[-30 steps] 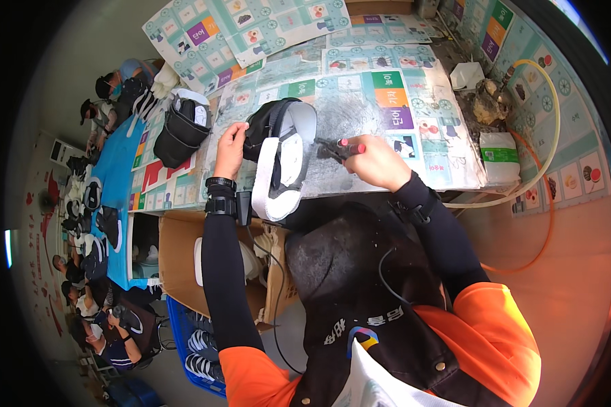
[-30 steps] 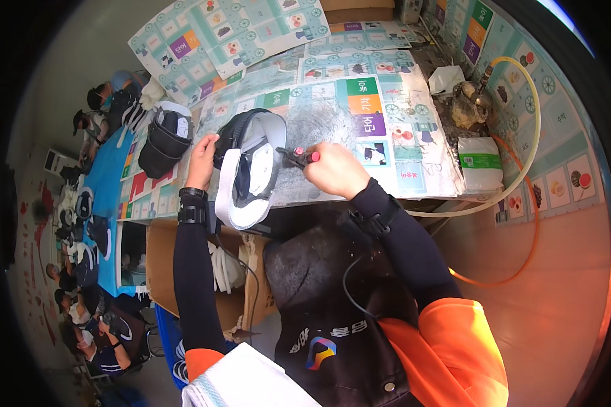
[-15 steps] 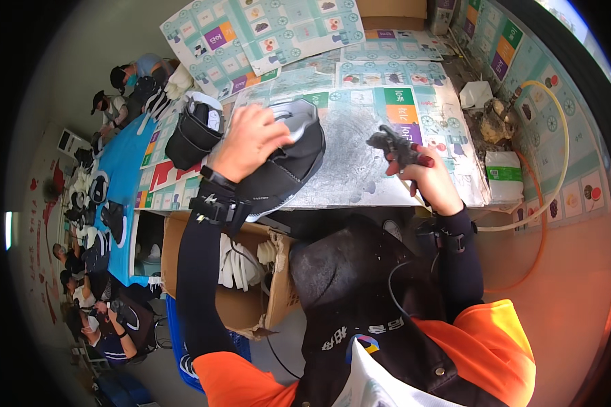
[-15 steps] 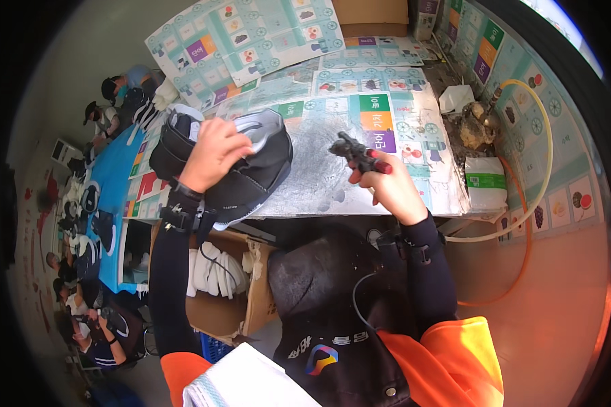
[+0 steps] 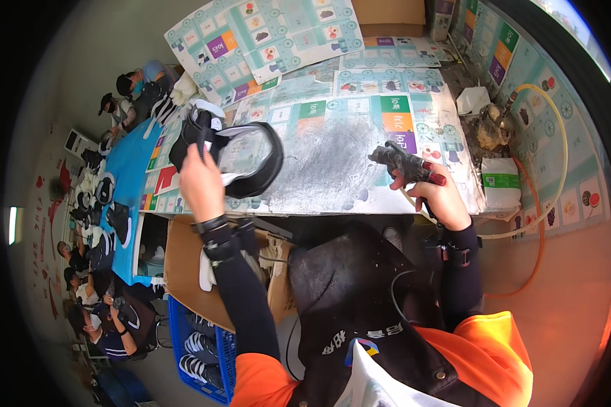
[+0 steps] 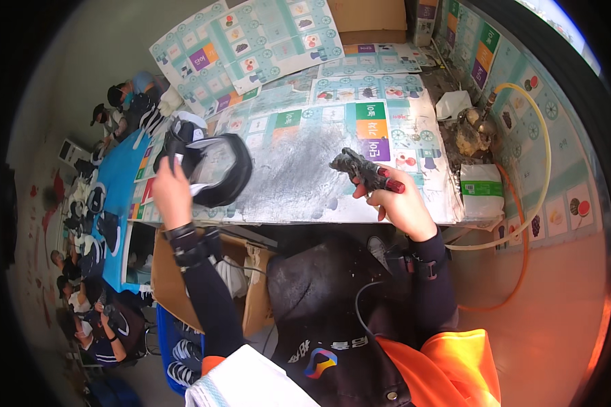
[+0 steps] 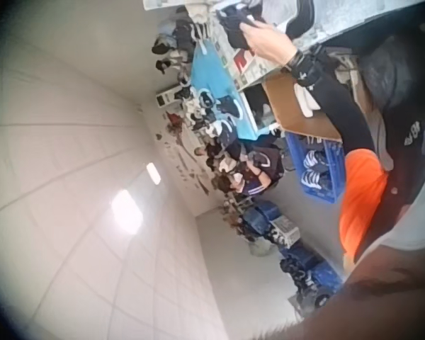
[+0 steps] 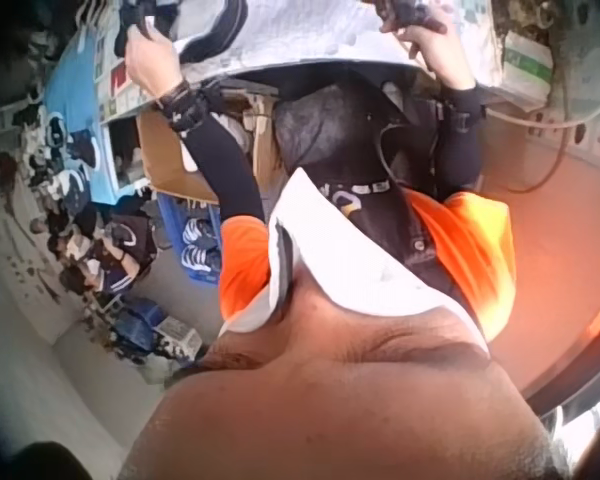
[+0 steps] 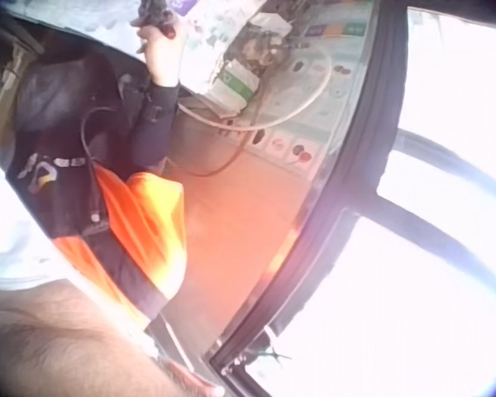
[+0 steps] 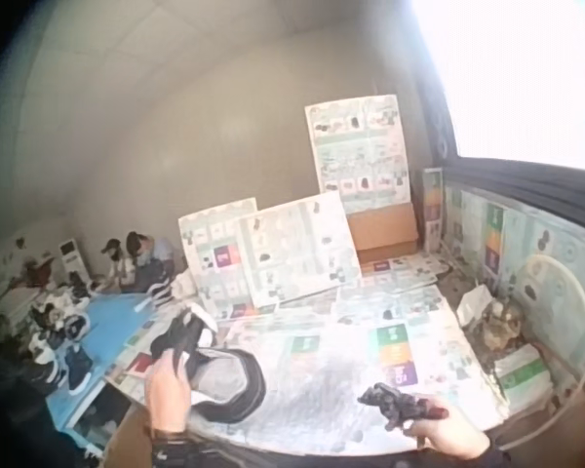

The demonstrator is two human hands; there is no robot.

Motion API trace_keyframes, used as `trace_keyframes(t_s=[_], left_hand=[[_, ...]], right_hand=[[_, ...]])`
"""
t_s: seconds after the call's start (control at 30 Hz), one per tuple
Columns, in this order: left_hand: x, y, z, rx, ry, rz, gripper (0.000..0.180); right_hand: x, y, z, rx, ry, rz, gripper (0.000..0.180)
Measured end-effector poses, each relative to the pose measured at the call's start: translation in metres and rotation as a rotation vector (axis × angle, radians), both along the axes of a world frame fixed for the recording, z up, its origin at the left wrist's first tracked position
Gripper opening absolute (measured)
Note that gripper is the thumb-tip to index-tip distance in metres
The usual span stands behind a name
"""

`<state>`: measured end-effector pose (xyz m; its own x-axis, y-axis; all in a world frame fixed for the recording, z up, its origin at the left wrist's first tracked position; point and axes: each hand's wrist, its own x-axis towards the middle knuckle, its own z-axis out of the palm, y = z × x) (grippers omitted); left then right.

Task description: The person holds a black boot and uses a pressurized air tool to blow dust or debris off different parts of its surface, turning it over several times. The person then picks up a different black footwear item from a box and performs the same action before placing it back.

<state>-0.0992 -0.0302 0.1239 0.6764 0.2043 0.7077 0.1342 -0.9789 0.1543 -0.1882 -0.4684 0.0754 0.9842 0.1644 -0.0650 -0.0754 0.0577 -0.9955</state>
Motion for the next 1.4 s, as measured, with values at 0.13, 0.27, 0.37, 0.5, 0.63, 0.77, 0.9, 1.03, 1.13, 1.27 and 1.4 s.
trace_keyframes(t_s=[0.13, 0.27, 0.37, 0.5, 0.63, 0.77, 0.9, 1.03, 1.13, 1.27, 1.4], left_hand=[[0.024, -0.052, 0.059, 0.294, 0.282, -0.517, 0.027], [0.083, -0.130, 0.006, 0.462, 0.574, -0.666, 0.027], [0.100, -0.159, 0.012, 0.424, 0.713, -0.633, 0.027], [0.112, -0.171, 0.005, 0.484, 0.682, -0.677, 0.026], [0.113, -0.161, 0.000, 0.421, 0.645, -0.692, 0.027], [0.109, -0.164, 0.002, 0.432, 0.669, -0.667, 0.027], [0.105, -0.162, 0.004, 0.428, 0.688, -0.647, 0.028], [0.104, -0.160, 0.003, 0.428, 0.676, -0.645, 0.028], [0.103, -0.163, 0.003, 0.441, 0.670, -0.646, 0.027], [0.101, -0.152, -0.002, 0.505, 0.583, -0.617, 0.022], [0.091, -0.141, 0.019, 0.684, 0.287, -0.610, 0.014]], right_hand=[[-0.002, -0.006, 0.012, -0.075, -0.024, 0.011, 0.040], [0.016, 0.013, 0.013, -0.196, -0.045, 0.169, 0.038], [0.025, 0.022, 0.013, -0.437, -0.201, 0.119, 0.025], [0.037, 0.041, 0.006, -0.503, -0.329, 0.031, 0.022], [0.051, 0.067, -0.009, -0.665, -0.389, 0.136, 0.019], [0.047, 0.066, -0.010, -0.626, -0.368, 0.007, 0.017], [0.041, 0.066, -0.015, -0.699, -0.413, 0.094, 0.017], [0.037, 0.064, -0.011, -0.683, -0.427, -0.031, 0.015], [0.036, 0.063, -0.012, -0.690, -0.436, -0.037, 0.014], [0.027, 0.066, -0.005, -0.675, -0.398, 0.100, 0.018], [0.022, 0.051, 0.006, -0.567, -0.422, 0.040, 0.018]])
